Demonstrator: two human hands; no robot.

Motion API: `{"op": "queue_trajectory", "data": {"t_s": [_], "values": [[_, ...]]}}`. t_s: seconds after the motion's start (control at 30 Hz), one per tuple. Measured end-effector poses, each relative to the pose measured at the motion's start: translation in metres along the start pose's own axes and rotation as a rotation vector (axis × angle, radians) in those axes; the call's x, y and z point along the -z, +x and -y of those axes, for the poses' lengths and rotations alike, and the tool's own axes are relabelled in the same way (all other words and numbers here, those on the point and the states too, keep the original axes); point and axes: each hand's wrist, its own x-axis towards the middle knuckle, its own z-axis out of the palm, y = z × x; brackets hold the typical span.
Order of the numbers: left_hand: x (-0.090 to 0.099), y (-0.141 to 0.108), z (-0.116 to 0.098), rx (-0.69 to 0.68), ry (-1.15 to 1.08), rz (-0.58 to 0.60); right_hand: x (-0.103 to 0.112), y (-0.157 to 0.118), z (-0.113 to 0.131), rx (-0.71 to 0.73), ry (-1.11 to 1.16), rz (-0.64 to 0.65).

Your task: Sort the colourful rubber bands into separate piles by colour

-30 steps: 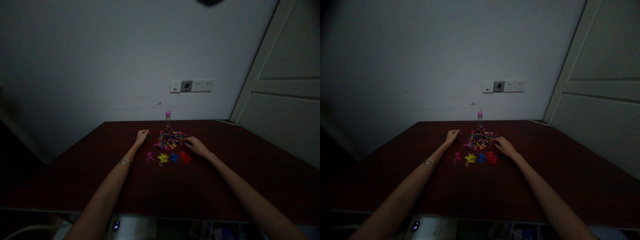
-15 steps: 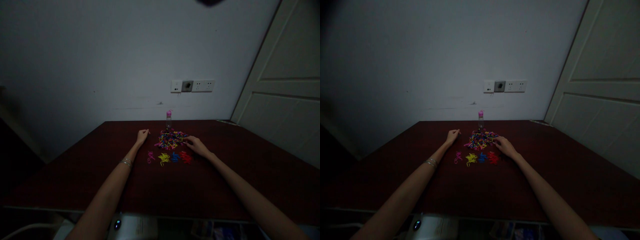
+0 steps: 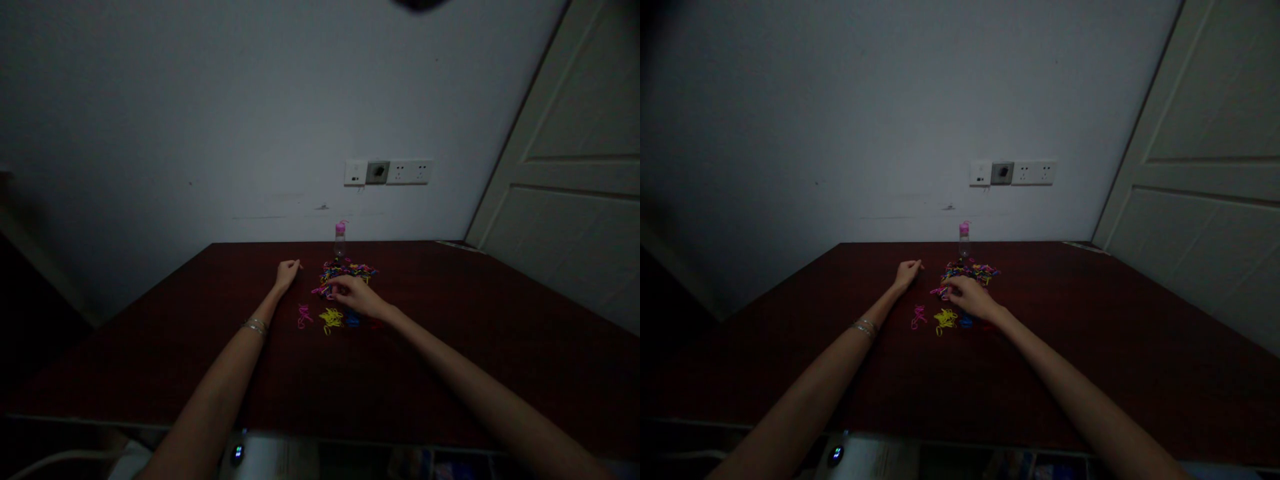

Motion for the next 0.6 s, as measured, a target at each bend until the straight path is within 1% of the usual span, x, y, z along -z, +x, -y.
{"op": "queue_trajectory", "data": {"t_s": [0.1, 0.17, 0.3, 0.4, 0.47, 0.6], "values": [[0.001, -0.001, -0.001, -0.007, -0.004, 0.003, -0.02, 0.012, 0.022, 0.088, -0.06, 0.1], [0.002, -0.002, -0.003, -0.008, -0.004, 0.002, -0.03, 0.017, 0.032, 0.126, -0.099, 0.146], [0.003, -0.005, -0.007, -0.002, 0.005, 0.006, -0.04, 0.024, 0.037, 0.134, -0.154, 0.199], [0.004, -0.006, -0.008, 0.007, 0.015, 0.008, -0.039, 0.023, 0.032, 0.121, -0.159, 0.21], [0.004, -0.006, -0.008, 0.003, 0.017, 0.007, -0.033, 0.019, 0.026, 0.101, -0.146, 0.183], [0.003, -0.005, -0.006, -0.012, 0.023, 0.008, -0.013, 0.01, 0.008, 0.058, -0.112, 0.111]]}}
